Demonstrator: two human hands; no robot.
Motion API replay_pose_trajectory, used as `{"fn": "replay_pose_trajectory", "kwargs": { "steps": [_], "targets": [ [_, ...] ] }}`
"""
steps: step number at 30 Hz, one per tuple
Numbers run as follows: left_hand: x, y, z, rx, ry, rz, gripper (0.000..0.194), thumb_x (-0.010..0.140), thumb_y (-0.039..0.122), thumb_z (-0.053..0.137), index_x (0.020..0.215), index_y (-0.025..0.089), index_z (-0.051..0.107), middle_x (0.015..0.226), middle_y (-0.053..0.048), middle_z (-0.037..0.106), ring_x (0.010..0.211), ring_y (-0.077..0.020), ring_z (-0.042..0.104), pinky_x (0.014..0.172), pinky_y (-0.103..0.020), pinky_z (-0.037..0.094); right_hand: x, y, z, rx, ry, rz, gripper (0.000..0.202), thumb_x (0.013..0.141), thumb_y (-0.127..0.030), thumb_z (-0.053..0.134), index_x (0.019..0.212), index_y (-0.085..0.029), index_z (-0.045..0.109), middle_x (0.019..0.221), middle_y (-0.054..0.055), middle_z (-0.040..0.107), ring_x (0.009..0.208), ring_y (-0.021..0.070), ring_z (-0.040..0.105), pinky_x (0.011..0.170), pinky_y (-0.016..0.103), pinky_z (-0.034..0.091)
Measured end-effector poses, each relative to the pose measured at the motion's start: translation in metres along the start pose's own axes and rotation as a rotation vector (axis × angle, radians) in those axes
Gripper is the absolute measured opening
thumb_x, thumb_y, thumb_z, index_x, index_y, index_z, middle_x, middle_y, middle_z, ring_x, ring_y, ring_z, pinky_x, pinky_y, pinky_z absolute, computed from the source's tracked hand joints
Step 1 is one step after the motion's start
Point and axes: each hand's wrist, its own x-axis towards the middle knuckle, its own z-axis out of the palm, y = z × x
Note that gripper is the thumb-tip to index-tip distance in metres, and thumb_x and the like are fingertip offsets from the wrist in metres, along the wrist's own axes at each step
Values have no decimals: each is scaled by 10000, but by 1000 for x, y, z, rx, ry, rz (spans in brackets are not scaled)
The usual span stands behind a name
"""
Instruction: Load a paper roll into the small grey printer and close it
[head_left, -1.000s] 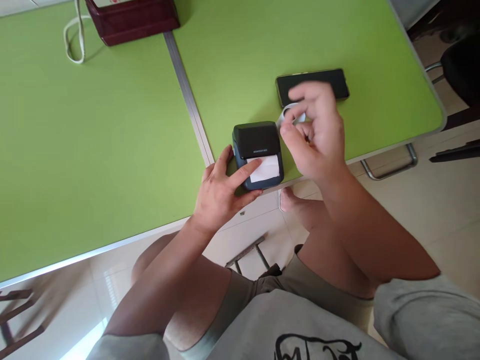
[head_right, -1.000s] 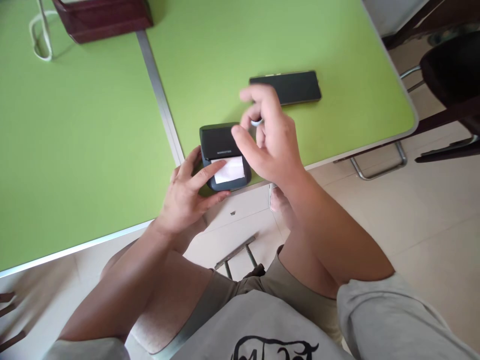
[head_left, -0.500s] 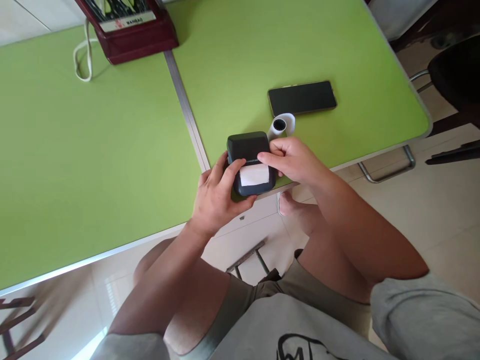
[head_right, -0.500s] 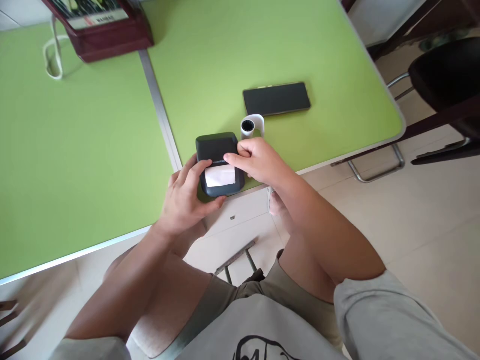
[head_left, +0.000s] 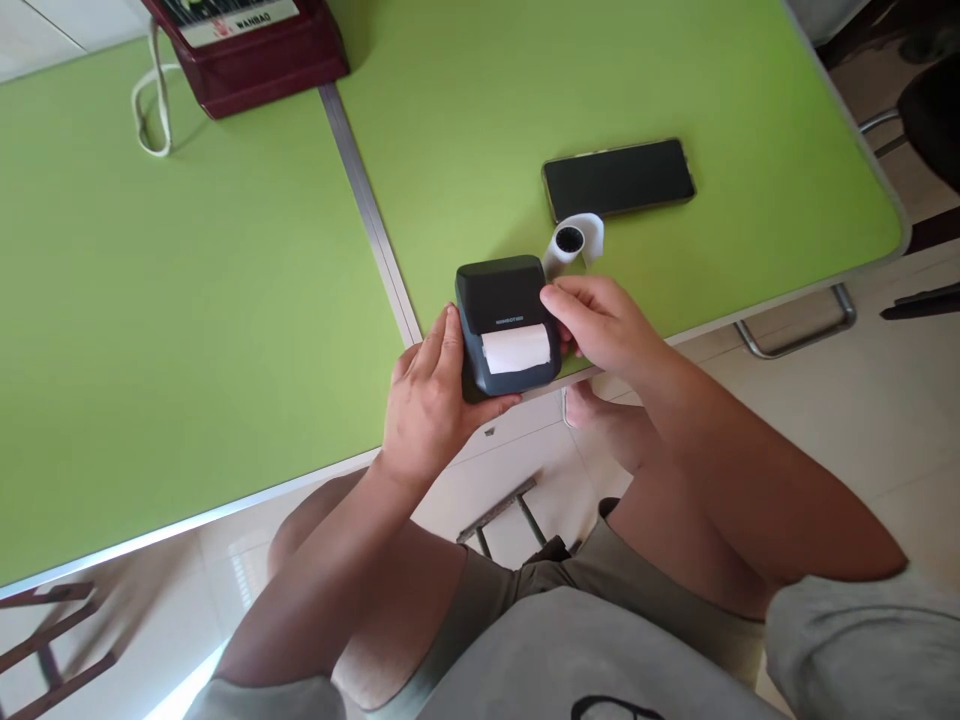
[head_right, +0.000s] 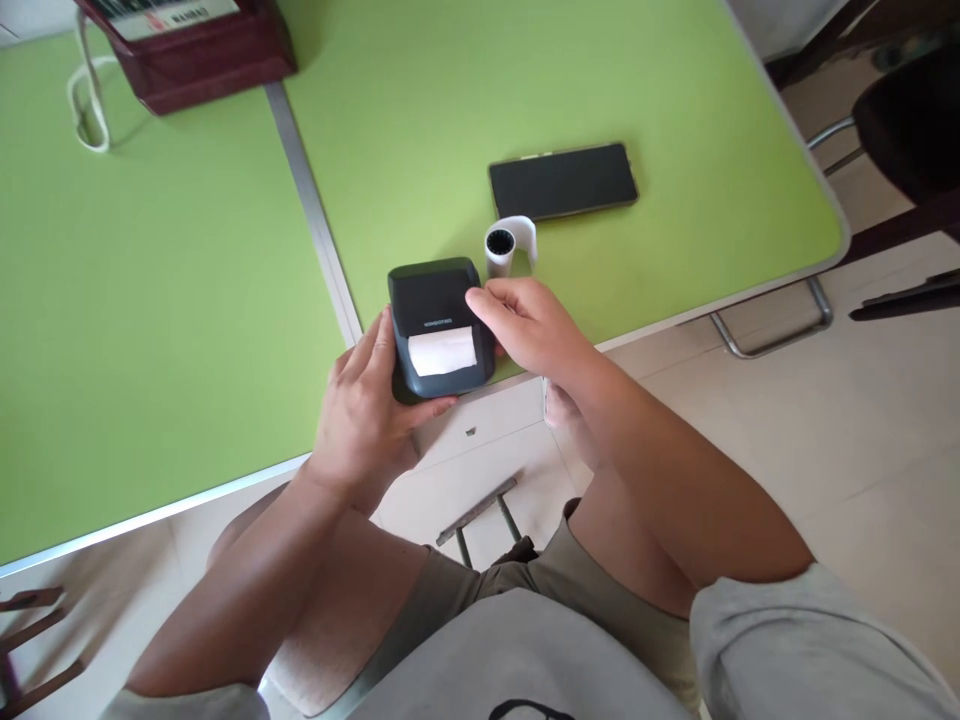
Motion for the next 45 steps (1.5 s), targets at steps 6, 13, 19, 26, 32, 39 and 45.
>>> {"fn": "replay_pose_trajectory", "kwargs": {
  "steps": [6,13,19,26,32,39,45],
  "targets": [
    [3,0,-2,-52,49,43,1059,805,799,706,1593,154,415,1535,-221,591,1329,-366,661,1078,-493,553,-3,4,1,-66,25,13,441,871,-485,645,655,-233,354,577,-61,397,547,90,382,525,269,274],
    [5,3,1,-15,35,-20,1103,734,811,769,1548,133,461,1509,-217,617,1360,-349,642,1178,-476,464,-3,2,-4,-160,-2,-8,399,759,-429,718,674,-251,371,560,-76,422,522,97,406,511,289,316],
    [5,5,2,2,35,-39,1120,748,868,700,1521,95,458,1442,-216,659,1335,-353,646,1172,-466,431,-5,-20,1,-253,266,-293,249,827,-282,721,856,-256,475,573,-94,504,511,110,509,599,310,420],
    [4,6,2,18,47,-3,1090,811,880,609,1512,59,458,1439,-233,649,1312,-350,648,1159,-463,426,7,-44,4,-495,348,-349,123,951,-360,642,908,-250,608,777,5,717,672,178,647,664,339,459],
    [2,6,2,-1,49,-1,1025,845,845,608,1540,110,443,1420,-225,664,1278,-356,664,1134,-480,445,15,-49,6,-940,117,-315,133,836,-147,689,864,-276,704,729,16,692,730,222,585,664,338,317],
    [1,4,3,47,77,30,1063,850,904,503,1498,62,473,1376,-229,684,1254,-349,673,1108,-465,446,28,-62,8,-1157,-85,-200,260,785,-166,737,1011,-293,740,650,9,608,592,185,479,618,324,223],
    [1,3,1,44,79,43,1026,886,885,466,1502,65,458,1372,-238,680,1216,-343,684,1076,-475,466,14,-66,-15,-826,19,-257,359,768,-184,748,1112,-279,706,875,27,737,673,180,560,633,321,350]
  ]
}}
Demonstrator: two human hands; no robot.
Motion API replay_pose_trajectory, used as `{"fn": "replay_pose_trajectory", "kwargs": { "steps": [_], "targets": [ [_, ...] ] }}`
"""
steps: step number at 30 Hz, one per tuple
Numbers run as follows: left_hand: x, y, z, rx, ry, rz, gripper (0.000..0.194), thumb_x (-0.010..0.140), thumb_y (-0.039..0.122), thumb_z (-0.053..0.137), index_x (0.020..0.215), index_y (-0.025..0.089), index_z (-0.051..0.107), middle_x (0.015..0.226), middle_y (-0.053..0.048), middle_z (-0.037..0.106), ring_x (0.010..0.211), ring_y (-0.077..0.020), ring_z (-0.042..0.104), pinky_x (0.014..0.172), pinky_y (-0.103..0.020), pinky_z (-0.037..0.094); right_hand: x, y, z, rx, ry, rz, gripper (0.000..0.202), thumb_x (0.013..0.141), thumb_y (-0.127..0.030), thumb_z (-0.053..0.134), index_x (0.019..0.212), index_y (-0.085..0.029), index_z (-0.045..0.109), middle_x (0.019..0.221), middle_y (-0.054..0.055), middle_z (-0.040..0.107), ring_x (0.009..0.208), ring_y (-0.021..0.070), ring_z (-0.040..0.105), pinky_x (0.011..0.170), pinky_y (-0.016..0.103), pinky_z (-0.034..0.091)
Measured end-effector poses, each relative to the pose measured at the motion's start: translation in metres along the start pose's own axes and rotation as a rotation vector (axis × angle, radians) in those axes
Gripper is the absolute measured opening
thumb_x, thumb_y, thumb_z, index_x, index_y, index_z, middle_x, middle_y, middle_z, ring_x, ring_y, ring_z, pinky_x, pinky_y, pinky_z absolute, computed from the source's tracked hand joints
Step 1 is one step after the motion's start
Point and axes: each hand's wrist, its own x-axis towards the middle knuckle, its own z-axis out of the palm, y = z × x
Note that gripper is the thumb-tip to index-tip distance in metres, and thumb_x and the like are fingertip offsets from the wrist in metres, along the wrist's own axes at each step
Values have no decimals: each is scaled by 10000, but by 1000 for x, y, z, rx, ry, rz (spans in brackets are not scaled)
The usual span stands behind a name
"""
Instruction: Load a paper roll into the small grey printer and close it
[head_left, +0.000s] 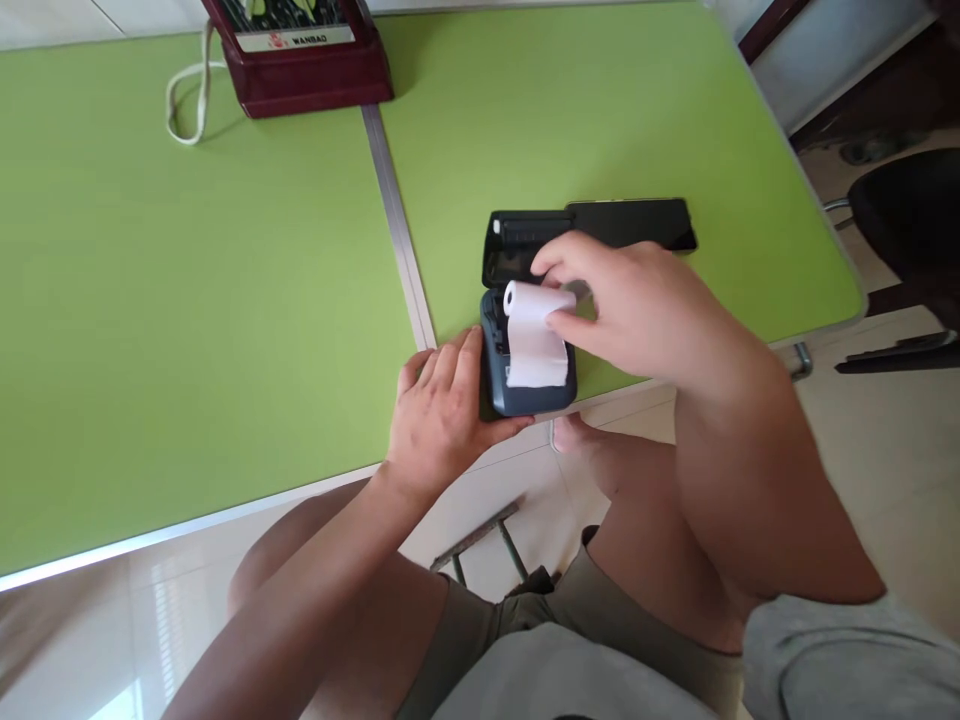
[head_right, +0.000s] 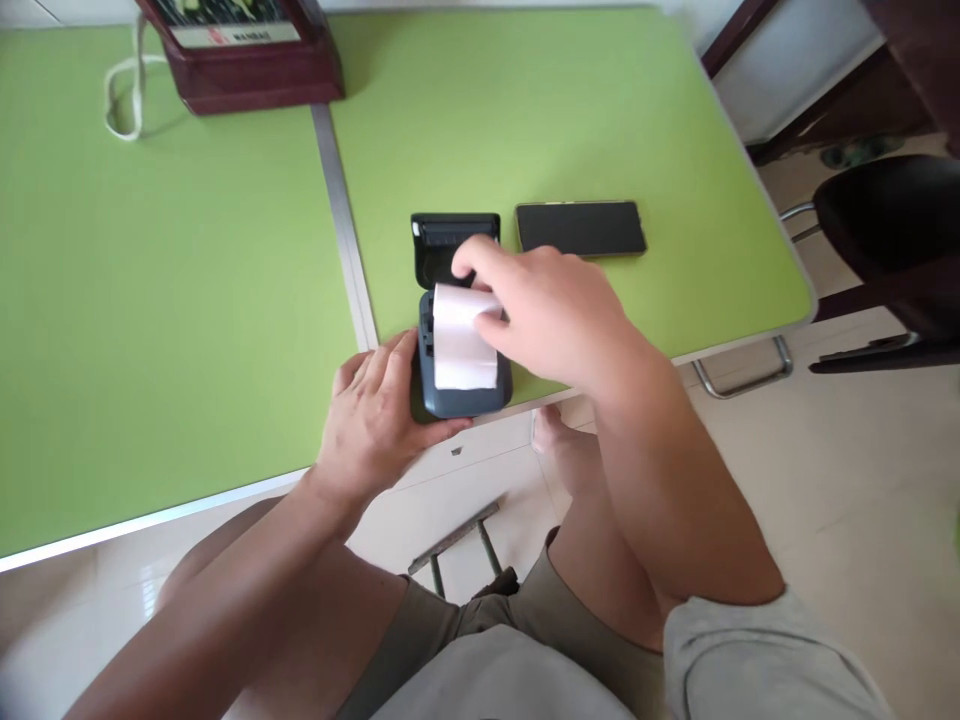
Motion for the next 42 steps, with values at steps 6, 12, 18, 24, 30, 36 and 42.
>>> {"fn": "replay_pose_trajectory", "kwargs": {
  "steps": [6,12,18,24,30,36,42],
  "targets": [
    [3,1,2,-6,3,-35,1027,827,879,585,1519,133,446,1392,-213,667,1272,-362,659,1104,-479,455,-20,79,3,840,533,175,383,736,-372,616,1111,-294,601,911,35,696,533,116,426,442,305,292],
    [3,-1,5,4,19,-67,1043,807,911,567,1526,166,444,1399,-214,661,1247,-381,666,1081,-499,463,-21,118,34,690,628,540,231,739,-309,693,936,-261,582,813,5,601,619,146,559,525,300,449],
    [4,-1,3,7,6,-68,1080,813,957,465,1501,125,469,1395,-232,658,1243,-388,666,1096,-521,446,-11,119,41,124,590,212,208,804,-315,706,984,-243,632,1038,95,677,935,260,657,882,479,574],
    [4,1,3,-18,-5,-87,1033,817,905,556,1527,162,451,1421,-212,643,1283,-388,642,1113,-521,436,-16,121,40,-96,590,162,539,869,-292,663,1379,-256,491,1320,155,656,1198,345,642,1054,595,519],
    [3,1,4,-10,-2,-60,1038,789,852,667,1521,151,442,1403,-207,657,1292,-361,643,1127,-478,440,-18,70,43,-152,497,-78,607,939,-330,590,1502,-298,364,1482,161,539,1399,372,540,1122,618,479],
    [3,4,2,-32,-35,-64,1046,787,826,699,1529,135,440,1416,-209,655,1282,-360,646,1136,-487,437,-6,63,64,37,479,11,698,832,-256,705,1455,-253,391,1286,159,637,1201,316,635,1040,523,525],
    [3,5,0,-43,-42,-65,1040,801,824,685,1528,119,446,1418,-222,654,1283,-363,643,1135,-497,439,-16,67,73,297,426,-24,497,866,-273,639,1324,-236,447,1151,114,688,1019,261,687,909,448,553]
  ]
}}
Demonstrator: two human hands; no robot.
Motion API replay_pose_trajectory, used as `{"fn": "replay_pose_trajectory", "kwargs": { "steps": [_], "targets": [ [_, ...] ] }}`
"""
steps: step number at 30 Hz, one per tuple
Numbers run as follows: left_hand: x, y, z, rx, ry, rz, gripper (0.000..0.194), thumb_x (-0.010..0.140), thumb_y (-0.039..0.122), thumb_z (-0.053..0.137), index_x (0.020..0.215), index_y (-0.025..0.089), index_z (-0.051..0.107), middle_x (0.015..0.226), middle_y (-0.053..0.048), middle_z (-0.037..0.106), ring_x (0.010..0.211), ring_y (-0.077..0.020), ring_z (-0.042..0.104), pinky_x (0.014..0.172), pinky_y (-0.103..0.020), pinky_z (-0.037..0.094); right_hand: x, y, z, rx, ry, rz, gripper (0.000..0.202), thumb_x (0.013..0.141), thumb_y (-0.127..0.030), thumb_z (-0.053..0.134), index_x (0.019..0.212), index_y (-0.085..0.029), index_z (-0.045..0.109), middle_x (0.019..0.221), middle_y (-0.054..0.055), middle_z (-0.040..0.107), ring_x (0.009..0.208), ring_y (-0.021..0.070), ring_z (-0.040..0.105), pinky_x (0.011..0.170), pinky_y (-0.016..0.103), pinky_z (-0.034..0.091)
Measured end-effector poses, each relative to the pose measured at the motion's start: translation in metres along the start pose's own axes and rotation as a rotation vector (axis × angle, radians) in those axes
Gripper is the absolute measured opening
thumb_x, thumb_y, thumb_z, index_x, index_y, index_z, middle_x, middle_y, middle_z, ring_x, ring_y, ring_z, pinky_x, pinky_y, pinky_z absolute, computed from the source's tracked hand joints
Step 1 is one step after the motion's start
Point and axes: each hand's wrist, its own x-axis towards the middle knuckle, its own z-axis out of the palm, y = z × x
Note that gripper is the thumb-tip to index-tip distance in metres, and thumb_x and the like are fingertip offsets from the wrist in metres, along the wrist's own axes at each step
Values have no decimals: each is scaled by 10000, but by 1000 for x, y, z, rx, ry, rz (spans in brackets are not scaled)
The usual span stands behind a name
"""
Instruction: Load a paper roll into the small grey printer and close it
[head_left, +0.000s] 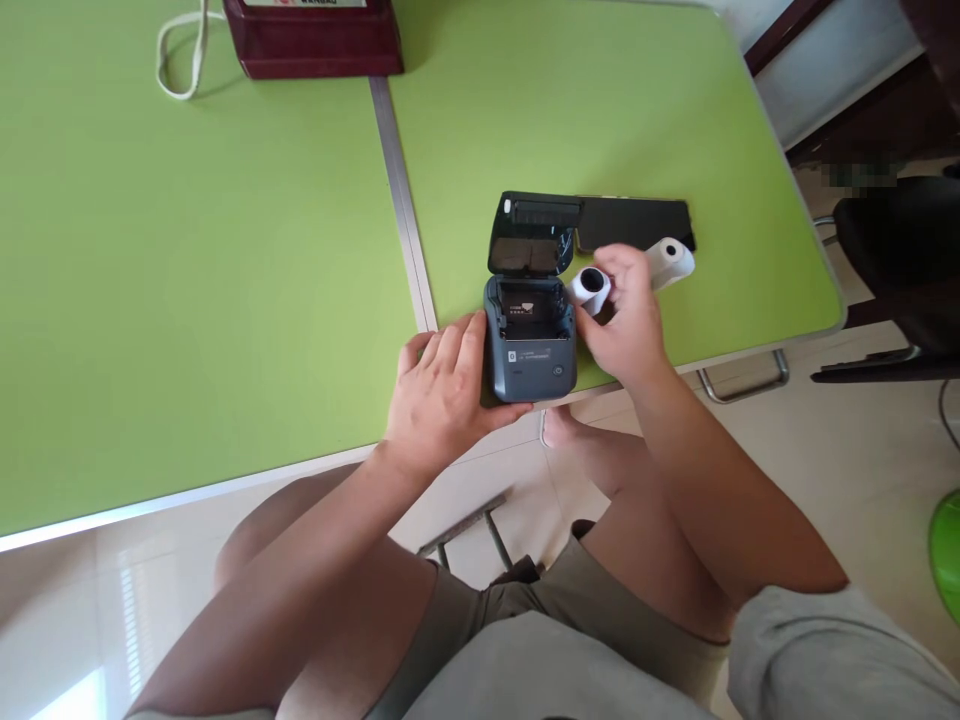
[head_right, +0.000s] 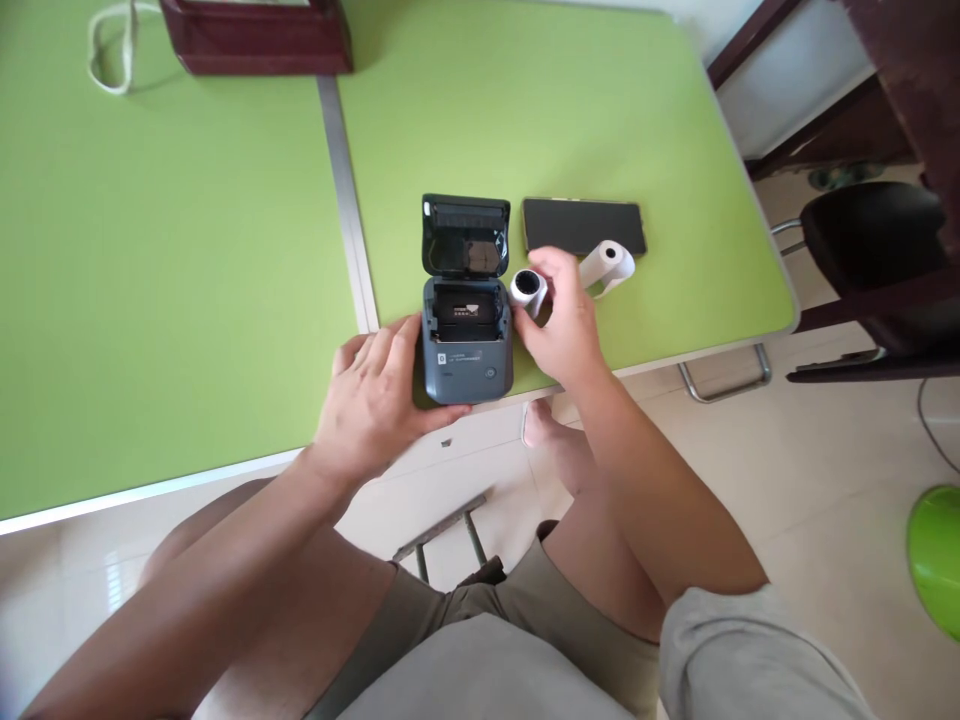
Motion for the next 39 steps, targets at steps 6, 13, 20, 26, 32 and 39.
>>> {"fn": "replay_pose_trajectory", "kwargs": {
  "steps": [6,13,20,26,32,39],
  "targets": [
    [1,-2,3,28,7,5,1082,786,851,674,1528,97,448,1415,-231,647,1285,-375,636,1122,-496,434,4,9,-4,-191,-120,-182,315,918,-237,535,1232,-238,535,1197,129,661,1148,283,651,1002,495,546],
    [0,-3,4,62,45,47,1074,811,845,653,1514,60,448,1395,-233,653,1259,-367,649,1094,-485,437,5,-2,-9,-14,75,-351,492,911,-292,601,1384,-310,466,1245,86,679,1095,270,704,874,467,611],
    [0,-2,3,44,39,45,1077,812,855,641,1525,77,428,1406,-229,651,1266,-366,646,1097,-491,435,11,-31,-1,-90,-54,-415,287,868,-153,632,1120,-291,634,1134,19,795,1051,264,767,914,465,608],
    [-1,0,3,47,38,38,1075,802,816,694,1535,77,425,1451,-240,619,1316,-366,616,1124,-473,416,18,-31,0,19,-81,-362,114,856,-157,679,910,-258,676,1052,0,826,987,240,795,858,418,628],
    [-3,0,0,30,35,62,1037,830,732,737,1624,180,363,1527,-221,544,1395,-360,564,1141,-478,416,3,-38,-4,88,-60,-427,94,849,-201,705,778,-262,692,961,14,799,953,246,761,883,462,609],
    [-4,-2,-3,29,25,132,637,917,649,685,1480,378,560,1517,-211,510,1376,-351,559,1114,-539,423,5,-16,3,271,63,-265,211,952,-492,608,939,-310,712,1057,29,703,1026,247,691,946,497,557]
  ]
}}
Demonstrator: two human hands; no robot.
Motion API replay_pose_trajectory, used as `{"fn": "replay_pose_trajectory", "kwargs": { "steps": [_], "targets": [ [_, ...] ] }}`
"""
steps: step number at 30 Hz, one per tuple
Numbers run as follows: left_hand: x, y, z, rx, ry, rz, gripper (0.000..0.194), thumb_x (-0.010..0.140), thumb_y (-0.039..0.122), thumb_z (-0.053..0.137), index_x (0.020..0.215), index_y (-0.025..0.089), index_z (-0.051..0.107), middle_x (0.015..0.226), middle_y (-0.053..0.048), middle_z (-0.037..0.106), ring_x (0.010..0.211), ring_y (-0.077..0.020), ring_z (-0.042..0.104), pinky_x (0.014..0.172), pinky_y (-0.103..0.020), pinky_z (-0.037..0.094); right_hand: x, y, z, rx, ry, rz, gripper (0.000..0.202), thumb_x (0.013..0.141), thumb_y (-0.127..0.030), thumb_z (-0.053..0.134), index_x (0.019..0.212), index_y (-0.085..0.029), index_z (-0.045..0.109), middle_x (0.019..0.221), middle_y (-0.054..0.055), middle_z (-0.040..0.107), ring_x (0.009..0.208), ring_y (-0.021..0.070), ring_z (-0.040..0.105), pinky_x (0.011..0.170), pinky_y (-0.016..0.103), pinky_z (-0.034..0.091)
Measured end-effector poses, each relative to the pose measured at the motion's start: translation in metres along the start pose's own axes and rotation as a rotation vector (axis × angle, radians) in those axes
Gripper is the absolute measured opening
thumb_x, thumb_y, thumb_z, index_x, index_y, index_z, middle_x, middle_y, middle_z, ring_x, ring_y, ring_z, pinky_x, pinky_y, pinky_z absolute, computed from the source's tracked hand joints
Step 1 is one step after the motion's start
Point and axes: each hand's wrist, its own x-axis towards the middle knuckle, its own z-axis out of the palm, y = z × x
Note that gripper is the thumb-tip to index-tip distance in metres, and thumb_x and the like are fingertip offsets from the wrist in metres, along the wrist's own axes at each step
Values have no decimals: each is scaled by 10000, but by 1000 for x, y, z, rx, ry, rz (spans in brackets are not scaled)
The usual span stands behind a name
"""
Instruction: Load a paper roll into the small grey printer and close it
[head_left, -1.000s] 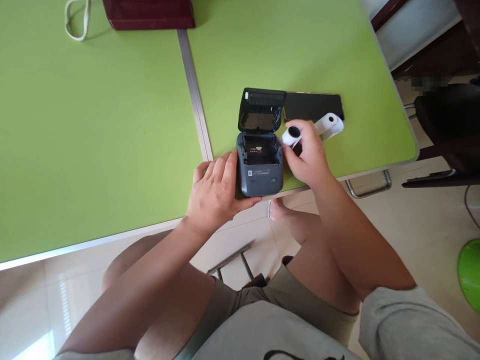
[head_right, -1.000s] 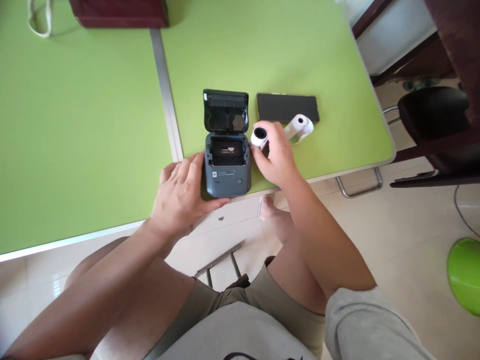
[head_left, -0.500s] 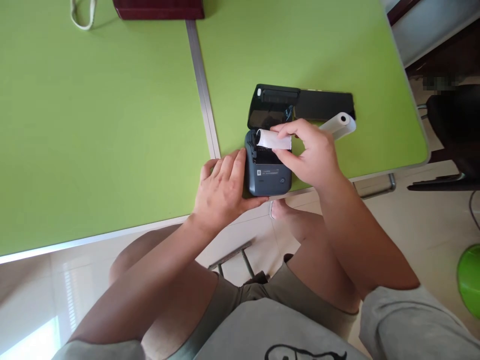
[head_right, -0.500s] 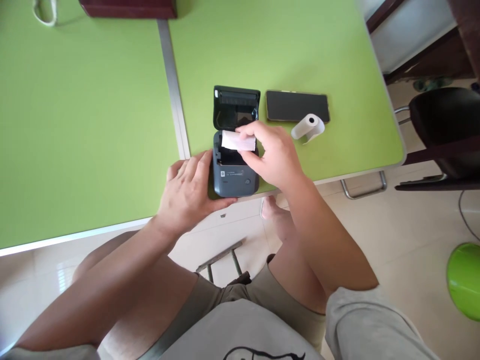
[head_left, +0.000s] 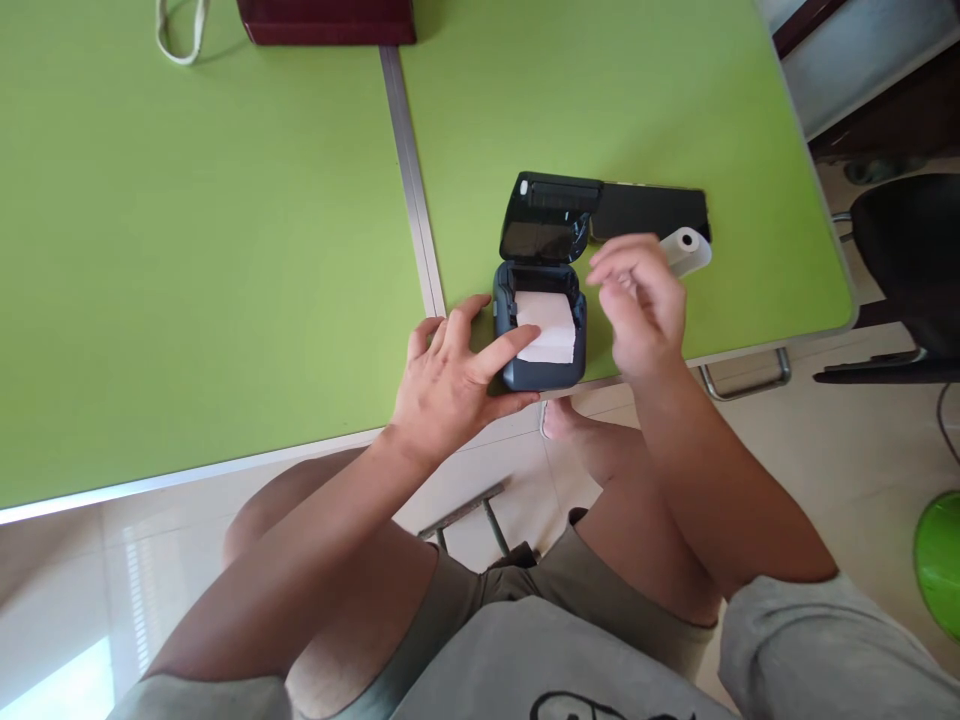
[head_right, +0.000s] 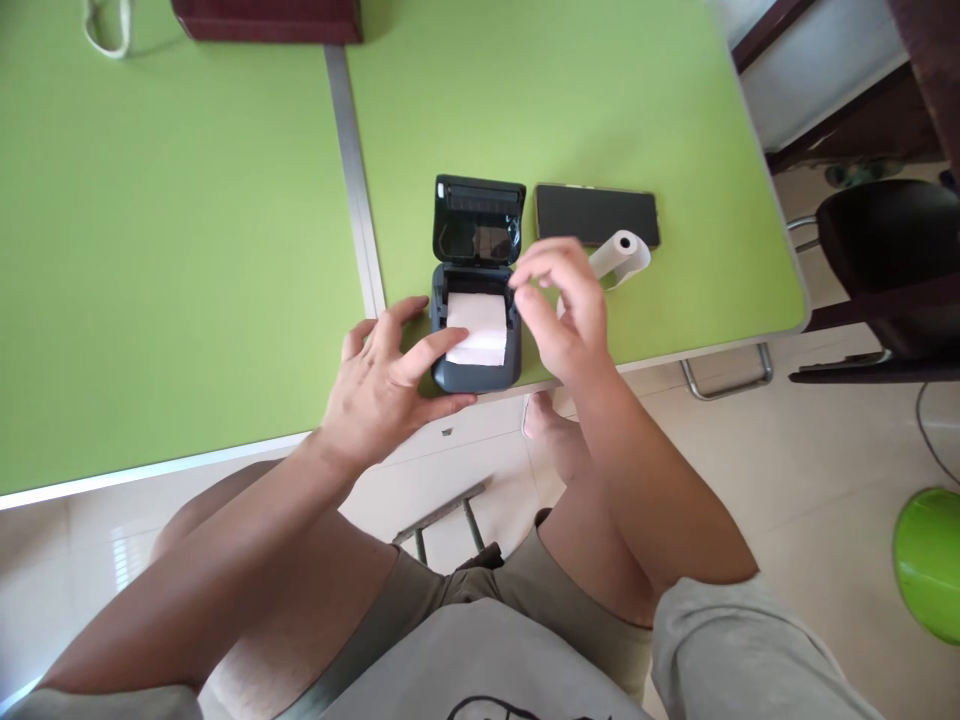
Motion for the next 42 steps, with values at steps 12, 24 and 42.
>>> {"fn": "replay_pose_trajectory", "kwargs": {
  "steps": [12,24,42],
  "targets": [
    [-1,-2,2,-7,7,15,614,936,652,643,1492,415,533,1522,-231,483,1430,-361,529,1111,-569,424,8,16,12,360,162,349,380,961,-607,525,1208,-320,558,1188,42,733,1171,264,693,1047,508,502],
    [2,-1,3,-5,-30,-48,952,805,665,808,1610,324,430,1555,-230,495,1390,-413,566,1127,-569,419,6,17,0,154,-317,329,452,870,-518,740,1241,-284,632,1279,45,708,1163,240,694,1003,427,592],
    [7,-11,-2,-222,45,-116,968,873,794,600,1560,156,358,1367,-193,655,1244,-337,649,1059,-504,483,-5,16,16,-3,25,147,270,1019,-466,516,1106,-250,652,1083,63,688,1015,204,672,818,346,547]
  ]
}}
